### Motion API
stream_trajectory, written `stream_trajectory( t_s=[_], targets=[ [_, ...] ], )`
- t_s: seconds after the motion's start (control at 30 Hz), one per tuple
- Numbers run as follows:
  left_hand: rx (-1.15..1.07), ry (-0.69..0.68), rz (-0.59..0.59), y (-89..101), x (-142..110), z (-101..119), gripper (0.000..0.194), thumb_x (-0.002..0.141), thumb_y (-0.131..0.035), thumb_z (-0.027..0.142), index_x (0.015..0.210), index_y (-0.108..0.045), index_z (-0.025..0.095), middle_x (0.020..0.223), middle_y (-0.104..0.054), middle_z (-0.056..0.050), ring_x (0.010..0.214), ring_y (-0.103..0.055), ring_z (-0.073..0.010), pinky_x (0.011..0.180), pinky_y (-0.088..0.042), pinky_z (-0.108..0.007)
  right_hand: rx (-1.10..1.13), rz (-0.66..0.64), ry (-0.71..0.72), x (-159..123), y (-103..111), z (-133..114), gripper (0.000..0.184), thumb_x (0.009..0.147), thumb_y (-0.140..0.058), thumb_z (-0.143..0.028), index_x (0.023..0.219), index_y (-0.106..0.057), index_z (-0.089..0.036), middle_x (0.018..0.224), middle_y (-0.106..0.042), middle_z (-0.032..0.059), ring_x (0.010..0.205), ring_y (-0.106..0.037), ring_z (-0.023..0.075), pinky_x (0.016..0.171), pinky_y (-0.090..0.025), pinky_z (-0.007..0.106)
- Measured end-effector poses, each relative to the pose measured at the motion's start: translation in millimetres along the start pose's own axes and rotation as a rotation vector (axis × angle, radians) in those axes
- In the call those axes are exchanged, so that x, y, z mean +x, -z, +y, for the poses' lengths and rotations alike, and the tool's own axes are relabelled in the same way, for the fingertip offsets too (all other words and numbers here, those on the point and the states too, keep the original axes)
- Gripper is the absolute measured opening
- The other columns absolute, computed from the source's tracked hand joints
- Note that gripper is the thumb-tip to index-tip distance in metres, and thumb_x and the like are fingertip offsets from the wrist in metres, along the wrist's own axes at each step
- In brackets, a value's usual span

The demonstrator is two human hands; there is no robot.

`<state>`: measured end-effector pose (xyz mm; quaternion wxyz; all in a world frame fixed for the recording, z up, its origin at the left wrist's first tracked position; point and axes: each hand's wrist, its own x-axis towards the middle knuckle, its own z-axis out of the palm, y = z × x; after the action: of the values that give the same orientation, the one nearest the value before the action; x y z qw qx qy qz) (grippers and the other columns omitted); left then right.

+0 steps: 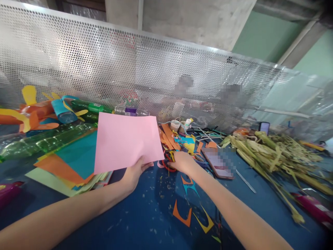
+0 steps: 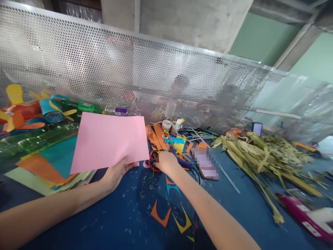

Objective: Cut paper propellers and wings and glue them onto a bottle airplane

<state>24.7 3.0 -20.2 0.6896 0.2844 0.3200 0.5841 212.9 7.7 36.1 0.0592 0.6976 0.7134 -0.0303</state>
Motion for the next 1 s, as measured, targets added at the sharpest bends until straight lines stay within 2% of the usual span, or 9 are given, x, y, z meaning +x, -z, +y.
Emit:
stream_trajectory(
  t_s=[0.07, 0.2, 0.27, 0.4, 0.5, 0.63, 0.8, 0.9, 1.0],
  targets=[
    [-0.004, -0.006, 0.001, -0.7, 0, 1, 0.028, 0.081, -0.056, 0.014, 0.109, -0.056, 0.009, 0.097, -0.066, -0.013, 0.075, -0.067, -0.0203, 0.083, -0.054, -0.042, 0.041, -0.024, 0.002, 1, -1, -1, 0.033, 0.074, -0.06, -0.039, 0.09, -0.065, -0.01, 0.091, -0.067, 0.0188, 0.088, -0.063, 0.0293, 0.071, -0.045, 0.032],
    [0.009, -0.018, 0.005, -2.1, -1, 2, 0.026, 0.08, -0.057, 0.015, 0.106, -0.057, 0.009, 0.095, -0.067, -0.012, 0.074, -0.067, -0.0201, 0.082, -0.054, -0.041, 0.18, -0.089, -0.028, 8, 7, 10, 0.02, 0.069, -0.064, -0.033, 0.066, -0.064, -0.014, 0.07, -0.067, 0.0121, 0.077, -0.064, 0.0263, 0.063, -0.044, 0.028],
    [0.016, -0.019, 0.022, -2.0, -2, 2, 0.025, 0.08, -0.058, 0.015, 0.104, -0.057, 0.009, 0.095, -0.067, -0.012, 0.074, -0.067, -0.0201, 0.082, -0.054, -0.041, 0.287, -0.11, -0.053, 9, 13, 18, 0.023, 0.07, -0.062, -0.035, 0.059, -0.061, -0.015, 0.061, -0.063, 0.0087, 0.07, -0.063, 0.0235, 0.057, -0.043, 0.026],
    [0.003, -0.011, 0.015, -1.8, -3, 2, 0.022, 0.079, -0.059, 0.017, 0.099, -0.058, 0.009, 0.092, -0.068, -0.012, 0.072, -0.067, -0.0201, 0.08, -0.055, -0.039, 0.6, -0.196, -0.053, 3, 24, 36, 0.034, 0.077, -0.053, -0.044, 0.06, -0.056, -0.015, 0.055, -0.058, 0.0038, 0.054, -0.056, 0.0135, 0.048, -0.042, 0.021],
    [-0.012, -0.024, 0.012, -3.3, -4, 4, 0.018, 0.079, -0.058, 0.015, 0.096, -0.058, 0.01, 0.09, -0.068, -0.01, 0.074, -0.067, -0.0193, 0.077, -0.056, -0.036, 0.845, -0.291, 0.001, -8, 29, 48, 0.036, 0.076, -0.054, -0.048, 0.063, -0.054, -0.014, 0.059, -0.059, 0.003, 0.05, -0.053, 0.0088, 0.048, -0.044, 0.019],
    [0.003, -0.035, 0.042, -4.7, -5, 5, 0.018, 0.08, -0.056, 0.011, 0.098, -0.058, 0.01, 0.089, -0.068, -0.009, 0.073, -0.066, -0.0182, 0.077, -0.056, -0.036, 1.077, -0.346, 0.086, -22, 24, 58, 0.035, 0.072, -0.058, -0.049, 0.068, -0.055, -0.014, 0.07, -0.062, 0.0053, 0.06, -0.059, 0.0092, 0.061, -0.05, 0.02],
    [0.018, 0.011, 0.054, -2.1, -1, 1, 0.019, 0.082, -0.056, 0.015, 0.101, -0.057, 0.011, 0.086, -0.068, -0.009, 0.073, -0.067, -0.0184, 0.084, -0.053, -0.038, 1.483, -0.268, 0.207, -29, 4, 47, 0.027, 0.065, -0.071, -0.035, 0.075, -0.054, -0.016, 0.086, -0.065, 0.0054, 0.083, -0.063, 0.0144, 0.081, -0.05, 0.028],
    [-0.005, 0.013, 0.056, -0.8, 0, -1, 0.017, 0.081, -0.058, 0.014, 0.097, -0.058, 0.011, 0.087, -0.068, -0.009, 0.073, -0.068, -0.0191, 0.084, -0.053, -0.039, 1.586, -0.2, 0.247, -30, -8, 31, 0.034, 0.07, -0.065, -0.048, 0.082, -0.056, -0.018, 0.093, -0.064, 0.0067, 0.092, -0.062, 0.0184, 0.086, -0.048, 0.035],
    [-0.02, 0.005, 0.089, -2.3, 0, 0, 0.014, 0.079, -0.059, 0.012, 0.093, -0.059, 0.011, 0.088, -0.068, -0.008, 0.075, -0.067, -0.0188, 0.084, -0.053, -0.039, 1.639, -0.116, 0.23, -33, -19, 15, 0.055, 0.077, -0.041, -0.068, 0.089, -0.058, -0.018, 0.091, -0.064, 0.0102, 0.095, -0.061, 0.0218, 0.086, -0.048, 0.038]
  ],
)
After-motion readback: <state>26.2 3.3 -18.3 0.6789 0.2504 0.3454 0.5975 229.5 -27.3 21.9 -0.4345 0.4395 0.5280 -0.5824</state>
